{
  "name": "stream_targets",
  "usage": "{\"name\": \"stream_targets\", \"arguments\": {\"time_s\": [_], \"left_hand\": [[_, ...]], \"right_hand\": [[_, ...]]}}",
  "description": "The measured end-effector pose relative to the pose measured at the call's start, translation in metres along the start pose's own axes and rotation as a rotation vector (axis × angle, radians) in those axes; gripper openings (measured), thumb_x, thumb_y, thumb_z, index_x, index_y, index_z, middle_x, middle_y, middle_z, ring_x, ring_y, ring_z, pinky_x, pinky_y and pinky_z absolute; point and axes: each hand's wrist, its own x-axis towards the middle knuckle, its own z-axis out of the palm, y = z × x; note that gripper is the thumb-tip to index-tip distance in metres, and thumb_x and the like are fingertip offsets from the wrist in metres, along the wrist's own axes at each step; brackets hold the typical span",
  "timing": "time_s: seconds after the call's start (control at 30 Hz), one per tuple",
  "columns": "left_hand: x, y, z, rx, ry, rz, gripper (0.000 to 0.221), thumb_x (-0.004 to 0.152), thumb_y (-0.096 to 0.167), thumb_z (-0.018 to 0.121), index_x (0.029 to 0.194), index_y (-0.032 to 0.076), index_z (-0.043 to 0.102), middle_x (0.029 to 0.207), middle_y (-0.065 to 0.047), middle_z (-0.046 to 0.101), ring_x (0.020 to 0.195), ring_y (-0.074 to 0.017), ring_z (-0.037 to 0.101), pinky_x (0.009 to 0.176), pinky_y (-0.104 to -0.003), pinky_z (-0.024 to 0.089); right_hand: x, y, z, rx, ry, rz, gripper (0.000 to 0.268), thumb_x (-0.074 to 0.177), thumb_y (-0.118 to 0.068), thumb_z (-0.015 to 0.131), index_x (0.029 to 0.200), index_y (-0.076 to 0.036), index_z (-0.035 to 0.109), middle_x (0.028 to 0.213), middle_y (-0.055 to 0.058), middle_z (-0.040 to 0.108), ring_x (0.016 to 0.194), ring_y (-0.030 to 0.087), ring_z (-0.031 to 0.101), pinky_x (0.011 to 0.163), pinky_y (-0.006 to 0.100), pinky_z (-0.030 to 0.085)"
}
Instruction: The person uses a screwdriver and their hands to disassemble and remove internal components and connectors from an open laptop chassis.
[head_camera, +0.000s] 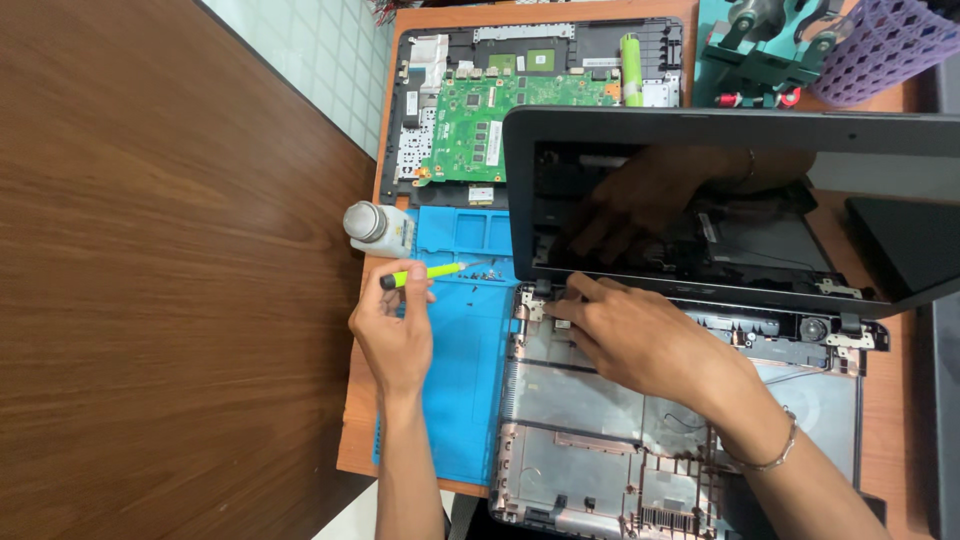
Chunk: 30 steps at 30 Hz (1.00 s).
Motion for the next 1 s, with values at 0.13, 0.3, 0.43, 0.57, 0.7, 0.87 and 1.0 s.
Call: {"name": "stream_targets", "arguments": {"time_s": [0.13,0.3,0.43,0.57,0.7,0.87,1.0], "left_hand": [[-0.001,-0.001,-0.002,-0.045,0.026,-0.043,0.020,0.102,0.018,0.066,0.102,-0.002,0.067,0.080,-0.003,0.067,0.071,-0.0069,0.063,0.065,-0.022,0.052],[-0.004,-0.002,-0.005,-0.145,0.042,-0.044,0.021,0.105,0.018,0.061,0.102,-0.002,0.066,0.080,-0.002,0.066,0.071,-0.0069,0.063,0.066,-0.023,0.053],[-0.006,-0.003,-0.009,-0.224,0.020,0.002,0.020,0.106,0.015,0.058,0.099,-0.003,0.064,0.080,-0.005,0.065,0.068,-0.0096,0.061,0.064,-0.024,0.051],[-0.009,-0.005,-0.013,-0.304,-0.043,0.031,0.020,0.107,0.013,0.058,0.097,-0.003,0.064,0.077,-0.008,0.064,0.066,-0.0120,0.061,0.061,-0.025,0.050],[-0.012,-0.004,-0.013,-0.328,-0.077,0.040,0.020,0.106,0.013,0.058,0.096,-0.002,0.064,0.077,-0.008,0.065,0.065,-0.0126,0.062,0.059,-0.026,0.051],[-0.013,-0.002,-0.011,-0.345,-0.097,0.042,0.020,0.107,0.013,0.058,0.095,-0.002,0.064,0.076,-0.008,0.064,0.065,-0.0126,0.061,0.060,-0.026,0.050],[-0.014,0.000,-0.011,-0.330,-0.108,0.044,0.021,0.107,0.014,0.058,0.095,-0.002,0.065,0.074,-0.008,0.064,0.065,-0.0123,0.061,0.060,-0.026,0.049]], "right_hand": [[0.000,0.001,0.001,0.010,0.001,0.017,0.043,0.088,-0.016,0.061,0.130,-0.010,0.065,0.128,0.018,0.060,0.105,0.038,0.064,0.086,0.048,0.055],[0.004,0.000,0.000,0.023,0.077,-0.012,0.034,0.089,-0.017,0.063,0.121,-0.006,0.067,0.113,0.017,0.063,0.096,0.039,0.068,0.081,0.048,0.056],[0.006,-0.005,-0.002,0.144,0.230,-0.070,0.033,0.088,-0.019,0.067,0.116,-0.002,0.067,0.109,0.017,0.065,0.091,0.041,0.067,0.077,0.050,0.055],[0.011,-0.014,0.000,0.238,0.315,-0.101,0.034,0.089,-0.018,0.069,0.117,-0.001,0.067,0.105,0.016,0.066,0.087,0.040,0.067,0.073,0.049,0.055],[0.015,-0.017,0.003,0.311,0.374,-0.131,0.028,0.087,-0.015,0.072,0.110,0.000,0.068,0.098,0.015,0.068,0.084,0.038,0.068,0.071,0.047,0.055],[0.017,-0.016,0.006,0.363,0.355,-0.116,0.019,0.085,-0.011,0.072,0.101,0.000,0.070,0.093,0.014,0.070,0.079,0.036,0.069,0.069,0.045,0.054],[0.019,-0.015,0.009,0.374,0.372,-0.131,0.013,0.086,-0.009,0.072,0.096,0.000,0.071,0.090,0.013,0.072,0.079,0.033,0.070,0.069,0.043,0.055]]}}
